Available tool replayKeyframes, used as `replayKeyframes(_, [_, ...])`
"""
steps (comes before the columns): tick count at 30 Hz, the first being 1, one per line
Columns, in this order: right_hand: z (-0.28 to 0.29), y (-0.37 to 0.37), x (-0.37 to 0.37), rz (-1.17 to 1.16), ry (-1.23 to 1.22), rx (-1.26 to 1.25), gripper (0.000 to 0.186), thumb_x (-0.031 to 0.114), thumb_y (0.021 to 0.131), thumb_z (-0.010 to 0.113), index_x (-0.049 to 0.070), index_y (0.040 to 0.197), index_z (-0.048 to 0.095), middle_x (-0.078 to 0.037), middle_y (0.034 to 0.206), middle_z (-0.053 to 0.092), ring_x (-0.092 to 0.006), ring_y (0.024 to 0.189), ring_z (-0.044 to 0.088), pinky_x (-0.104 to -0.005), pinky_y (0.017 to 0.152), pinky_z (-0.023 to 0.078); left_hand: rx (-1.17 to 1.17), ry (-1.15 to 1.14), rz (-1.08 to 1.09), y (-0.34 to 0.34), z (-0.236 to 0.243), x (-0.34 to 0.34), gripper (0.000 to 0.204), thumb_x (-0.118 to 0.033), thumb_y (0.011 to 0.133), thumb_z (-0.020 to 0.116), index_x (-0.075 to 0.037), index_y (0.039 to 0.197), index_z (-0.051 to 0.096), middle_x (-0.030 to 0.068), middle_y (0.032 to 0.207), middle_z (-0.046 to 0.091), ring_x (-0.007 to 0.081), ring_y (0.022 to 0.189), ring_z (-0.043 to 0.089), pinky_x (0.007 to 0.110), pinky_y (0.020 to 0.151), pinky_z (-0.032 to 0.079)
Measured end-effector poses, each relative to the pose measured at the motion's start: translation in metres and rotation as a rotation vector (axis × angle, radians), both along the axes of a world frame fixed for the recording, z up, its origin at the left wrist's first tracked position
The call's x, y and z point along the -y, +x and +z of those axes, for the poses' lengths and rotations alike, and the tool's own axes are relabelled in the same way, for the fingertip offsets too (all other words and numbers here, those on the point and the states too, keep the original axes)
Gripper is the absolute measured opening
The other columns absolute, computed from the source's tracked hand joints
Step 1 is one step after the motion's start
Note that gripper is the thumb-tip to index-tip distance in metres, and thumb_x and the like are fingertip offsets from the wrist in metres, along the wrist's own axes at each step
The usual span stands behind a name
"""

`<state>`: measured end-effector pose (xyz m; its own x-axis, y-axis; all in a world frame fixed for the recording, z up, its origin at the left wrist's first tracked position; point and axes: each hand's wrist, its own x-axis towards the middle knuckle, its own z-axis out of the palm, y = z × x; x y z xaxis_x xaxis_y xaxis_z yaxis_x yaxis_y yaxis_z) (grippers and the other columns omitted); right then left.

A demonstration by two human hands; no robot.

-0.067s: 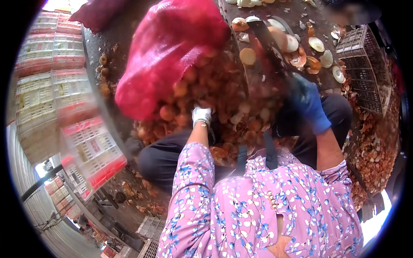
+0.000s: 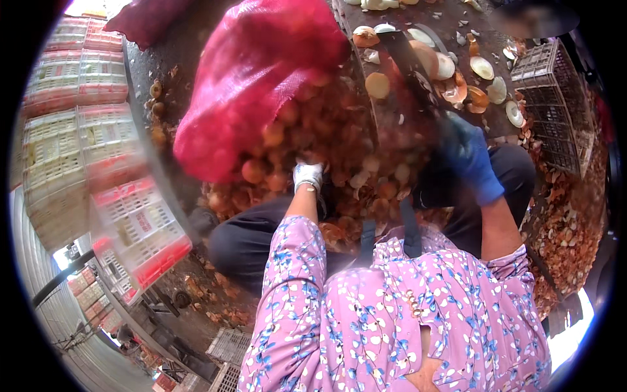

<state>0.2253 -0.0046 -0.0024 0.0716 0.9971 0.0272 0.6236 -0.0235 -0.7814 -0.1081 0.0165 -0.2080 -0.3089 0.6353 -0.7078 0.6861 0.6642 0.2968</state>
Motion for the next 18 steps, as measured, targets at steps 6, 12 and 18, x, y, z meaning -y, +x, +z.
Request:
replayKeyframes(6, [0.008, 0.005, 0.006, -0.058, -0.171, -0.130, 0.029, 0.019, 0.097, 0.058, -0.006, 0.110, 0.063, -0.017, 0.085, 0.071, -0.0107, 0.074, 0.062, -0.0299, 0.067, 0.052, -0.044, -0.097, -0.149, 0.035, -0.008, -0.003, 0.098, -0.038, 0.063, 0.080, 0.002, 0.141, 0.036, 0.0256, 0.138, 0.048, 0.0347, 0.126, 0.051, 0.037, 0.104, 0.044])
replayKeyframes(12, [0.012, 0.003, 0.001, -0.046, -0.217, -0.167, 0.027, 0.017, 0.096, 0.059, -0.006, 0.109, 0.064, -0.020, 0.086, 0.071, -0.0143, 0.078, 0.066, -0.0309, 0.070, 0.052, 0.699, -0.221, 0.482, 0.027, -0.068, 0.031, 0.084, -0.046, 0.074, 0.076, -0.006, 0.140, 0.043, 0.0123, 0.130, 0.057, 0.0267, 0.120, 0.055, 0.037, 0.100, 0.046])
replayKeyframes(18, [-0.024, 0.010, -0.005, -0.014, 0.077, -0.078, 0.027, 0.017, 0.095, 0.061, -0.006, 0.107, 0.065, -0.024, 0.091, 0.069, -0.0200, 0.084, 0.070, -0.0327, 0.073, 0.053, 1.489, -0.198, 0.661, 0.032, 0.015, -0.014, 0.064, -0.044, 0.084, 0.070, -0.012, 0.135, 0.050, 0.0077, 0.124, 0.061, 0.0277, 0.114, 0.057, 0.047, 0.095, 0.049])
